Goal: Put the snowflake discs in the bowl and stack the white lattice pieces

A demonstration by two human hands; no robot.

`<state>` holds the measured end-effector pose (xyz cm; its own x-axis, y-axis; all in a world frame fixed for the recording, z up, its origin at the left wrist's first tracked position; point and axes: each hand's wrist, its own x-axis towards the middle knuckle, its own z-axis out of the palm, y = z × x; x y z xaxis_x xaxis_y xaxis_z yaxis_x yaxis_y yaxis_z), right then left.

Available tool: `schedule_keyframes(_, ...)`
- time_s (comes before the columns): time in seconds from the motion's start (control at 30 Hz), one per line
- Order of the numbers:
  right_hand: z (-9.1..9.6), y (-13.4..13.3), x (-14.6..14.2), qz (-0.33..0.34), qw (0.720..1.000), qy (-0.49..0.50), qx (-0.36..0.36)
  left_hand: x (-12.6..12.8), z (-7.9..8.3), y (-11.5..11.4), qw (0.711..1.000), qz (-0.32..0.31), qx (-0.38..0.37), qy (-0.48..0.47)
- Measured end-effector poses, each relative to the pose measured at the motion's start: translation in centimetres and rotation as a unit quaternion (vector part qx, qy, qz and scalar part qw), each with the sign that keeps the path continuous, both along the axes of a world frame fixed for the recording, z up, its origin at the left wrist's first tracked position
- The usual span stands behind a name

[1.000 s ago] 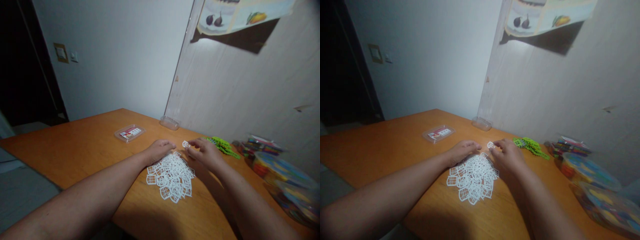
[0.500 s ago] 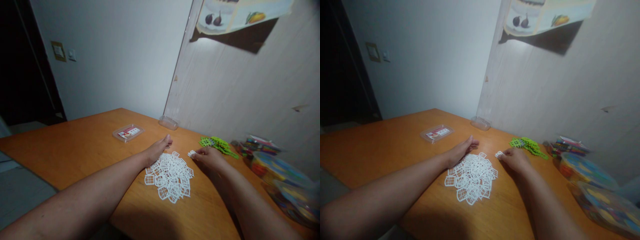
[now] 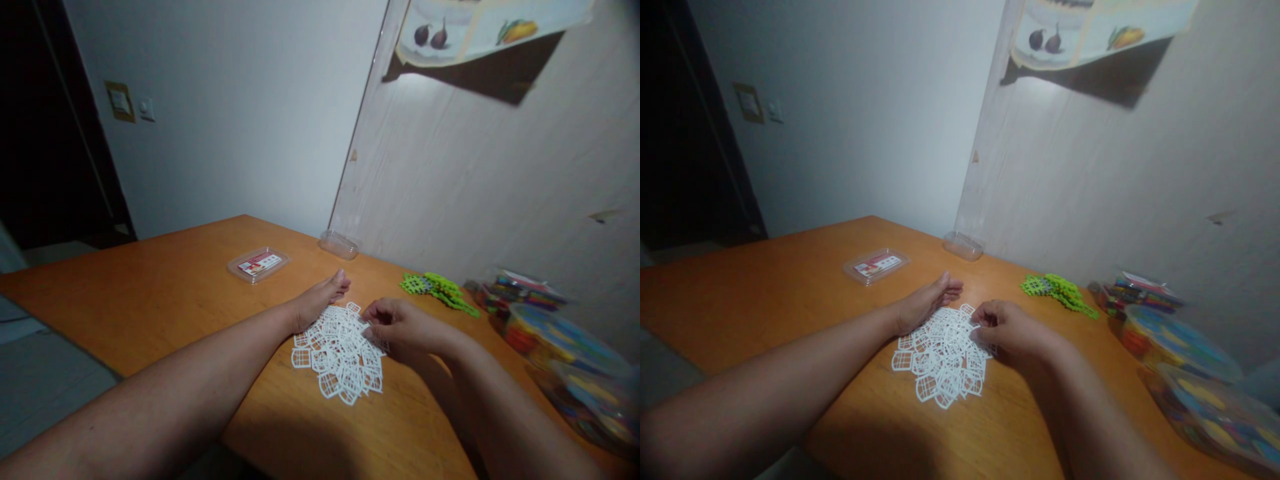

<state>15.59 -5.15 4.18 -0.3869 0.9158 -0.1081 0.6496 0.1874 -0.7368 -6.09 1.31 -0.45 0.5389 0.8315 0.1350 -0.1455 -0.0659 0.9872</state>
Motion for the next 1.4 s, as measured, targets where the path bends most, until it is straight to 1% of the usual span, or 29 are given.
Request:
schedule_keyframes(0.1, 0.2, -0.4, -1.0, 0.019, 0.999, -0.034, 0.019, 0.1, -0.1, 0.0, 1.000, -0.004, -0.004, -0.009)
schedule_keyframes(0.2, 0.0, -0.5, -2.0, 0.041, 0.994, -0.076, 0.064, 0.0, 0.0, 0.0, 1.000, -0.007, -0.010, -0.014)
schedule_keyframes(0.3, -0.4, -0.5, -2.9, 0.036, 0.988, -0.107, 0.108, 0.0, 0.2, -0.3, 1.000, -0.008, -0.020, -0.017)
schedule_keyframes(0.37, -0.7, -0.4, -3.2, 0.028, 0.986, -0.109, 0.124, 0.1, 0.5, -0.5, 0.999, -0.010, -0.023, -0.020)
schedule_keyframes(0.47, -1.0, -0.2, -3.3, 0.019, 0.990, -0.085, 0.109, 0.2, 0.7, -0.7, 0.999, -0.011, -0.026, -0.024)
schedule_keyframes(0.6, -0.7, -0.4, -3.0, 0.011, 0.998, -0.044, 0.045, 0.3, 0.4, -0.4, 0.999, -0.016, -0.027, -0.033)
schedule_keyframes(0.67, -0.4, -0.5, -2.7, 0.016, 0.998, -0.045, 0.029, 0.3, 0.1, -0.2, 0.999, -0.019, -0.024, -0.035)
schedule_keyframes(0.8, -0.1, -0.7, -2.3, 0.031, 0.994, -0.095, 0.053, 0.3, -0.3, 0.1, 0.999, -0.024, -0.017, -0.039)
schedule_keyframes(0.87, -0.3, -0.7, -2.3, 0.031, 0.993, -0.100, 0.062, 0.3, -0.1, 0.0, 0.999, -0.025, -0.010, -0.035)
schedule_keyframes(1.0, -0.6, -0.3, -2.4, 0.009, 0.998, -0.045, 0.038, -0.1, 0.6, -0.6, 1.000, -0.026, 0.016, 0.005)
schedule_keyframes(1.1, -0.5, -0.1, -2.3, -0.040, 0.999, 0.025, 0.014, -0.4, 1.1, -1.0, 0.998, -0.036, 0.033, 0.044)
schedule_keyframes(1.23, -0.2, 0.2, -2.3, -0.109, 0.986, 0.125, -0.005, -0.6, 1.2, -1.1, 0.992, -0.039, 0.061, 0.108)
schedule_keyframes(1.33, -0.2, 0.4, -2.3, -0.118, 0.982, 0.147, 0.001, -0.6, 1.1, -1.2, 0.989, -0.029, 0.078, 0.122)
schedule_keyframes(1.4, -0.2, 0.5, -2.3, -0.100, 0.986, 0.130, 0.039, -0.6, 1.1, -1.3, 0.990, -0.037, 0.075, 0.114)
